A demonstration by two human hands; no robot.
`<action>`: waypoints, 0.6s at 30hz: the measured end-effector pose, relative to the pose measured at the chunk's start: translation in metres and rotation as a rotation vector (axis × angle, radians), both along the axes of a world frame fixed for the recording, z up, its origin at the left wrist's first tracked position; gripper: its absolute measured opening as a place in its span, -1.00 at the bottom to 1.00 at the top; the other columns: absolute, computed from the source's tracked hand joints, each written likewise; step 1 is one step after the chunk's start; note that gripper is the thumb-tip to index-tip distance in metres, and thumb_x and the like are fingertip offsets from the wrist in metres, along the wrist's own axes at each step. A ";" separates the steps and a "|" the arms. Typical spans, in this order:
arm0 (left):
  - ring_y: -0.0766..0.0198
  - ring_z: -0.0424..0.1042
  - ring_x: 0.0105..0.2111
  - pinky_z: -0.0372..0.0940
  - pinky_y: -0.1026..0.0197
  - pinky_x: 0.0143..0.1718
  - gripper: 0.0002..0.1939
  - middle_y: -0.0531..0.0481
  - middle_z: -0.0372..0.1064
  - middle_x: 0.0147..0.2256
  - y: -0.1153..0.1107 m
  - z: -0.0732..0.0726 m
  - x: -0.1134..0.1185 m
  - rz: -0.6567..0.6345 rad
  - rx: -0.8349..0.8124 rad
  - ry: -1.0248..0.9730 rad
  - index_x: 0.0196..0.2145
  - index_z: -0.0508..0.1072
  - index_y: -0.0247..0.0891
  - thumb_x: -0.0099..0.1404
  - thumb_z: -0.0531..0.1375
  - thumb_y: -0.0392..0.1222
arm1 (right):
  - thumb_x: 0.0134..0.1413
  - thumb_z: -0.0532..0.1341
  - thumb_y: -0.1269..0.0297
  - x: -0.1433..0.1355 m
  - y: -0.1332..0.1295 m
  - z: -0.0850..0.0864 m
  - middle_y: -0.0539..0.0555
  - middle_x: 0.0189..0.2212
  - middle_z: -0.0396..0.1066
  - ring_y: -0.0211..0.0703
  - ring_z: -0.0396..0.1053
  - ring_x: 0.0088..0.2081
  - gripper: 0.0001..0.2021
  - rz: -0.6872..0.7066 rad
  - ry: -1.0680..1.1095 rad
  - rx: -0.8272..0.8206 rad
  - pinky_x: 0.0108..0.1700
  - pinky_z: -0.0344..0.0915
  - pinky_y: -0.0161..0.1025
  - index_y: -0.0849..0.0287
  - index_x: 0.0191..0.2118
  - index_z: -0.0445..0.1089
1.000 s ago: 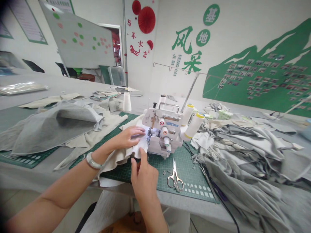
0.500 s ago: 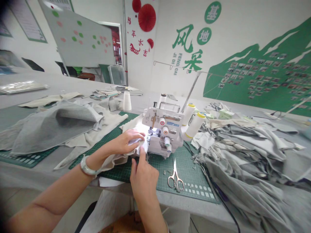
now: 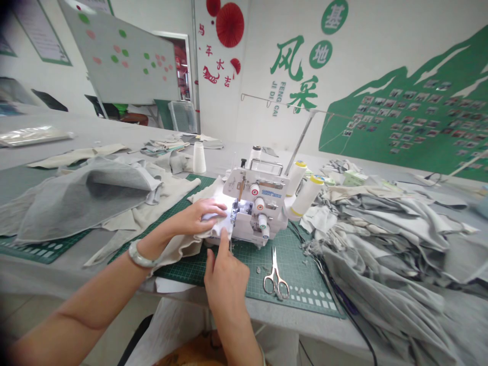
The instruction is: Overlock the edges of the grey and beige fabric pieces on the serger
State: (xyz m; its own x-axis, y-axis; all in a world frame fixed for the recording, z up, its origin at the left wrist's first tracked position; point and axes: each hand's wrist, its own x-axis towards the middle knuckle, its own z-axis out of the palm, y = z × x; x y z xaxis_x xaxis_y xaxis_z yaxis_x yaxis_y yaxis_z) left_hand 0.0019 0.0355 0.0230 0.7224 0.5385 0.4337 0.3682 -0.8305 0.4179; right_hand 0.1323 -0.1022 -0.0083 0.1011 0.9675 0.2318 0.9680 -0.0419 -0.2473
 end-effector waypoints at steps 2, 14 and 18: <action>0.13 0.41 0.00 0.22 0.10 0.11 -0.67 -0.15 0.44 0.00 0.000 0.001 0.000 0.012 0.007 0.012 -0.13 0.54 -0.28 0.16 0.14 -0.38 | 0.27 0.15 0.26 -0.001 0.000 0.000 0.03 -0.44 0.57 -0.09 0.53 -0.47 -0.49 0.004 0.007 -0.004 -0.54 0.03 -0.32 0.17 0.28 0.06; 0.13 0.41 -0.02 0.23 0.10 0.06 -0.68 -0.09 0.44 -0.01 -0.004 0.001 0.002 0.123 0.110 0.118 -0.09 0.52 -0.22 0.22 0.12 -0.33 | 0.26 0.15 0.27 -0.001 0.003 0.000 0.03 -0.41 0.57 -0.06 0.54 -0.45 -0.43 0.008 0.034 -0.041 -0.52 0.11 -0.31 0.16 0.32 -0.01; 0.12 0.40 -0.03 0.24 0.10 0.04 -0.69 -0.09 0.44 -0.03 -0.006 0.003 0.002 0.154 0.126 0.155 -0.10 0.52 -0.22 0.23 0.11 -0.31 | 0.27 0.15 0.27 -0.001 0.003 0.000 0.03 -0.39 0.58 -0.06 0.54 -0.44 -0.43 0.010 0.045 -0.056 -0.50 0.14 -0.31 0.15 0.32 -0.02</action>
State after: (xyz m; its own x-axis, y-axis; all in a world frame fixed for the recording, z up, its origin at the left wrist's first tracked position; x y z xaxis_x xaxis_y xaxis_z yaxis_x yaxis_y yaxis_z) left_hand 0.0035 0.0297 0.0263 0.6992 0.5959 0.3950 0.5456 -0.8018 0.2437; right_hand 0.1317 -0.0990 -0.0080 0.1001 0.9799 0.1725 0.9565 -0.0470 -0.2880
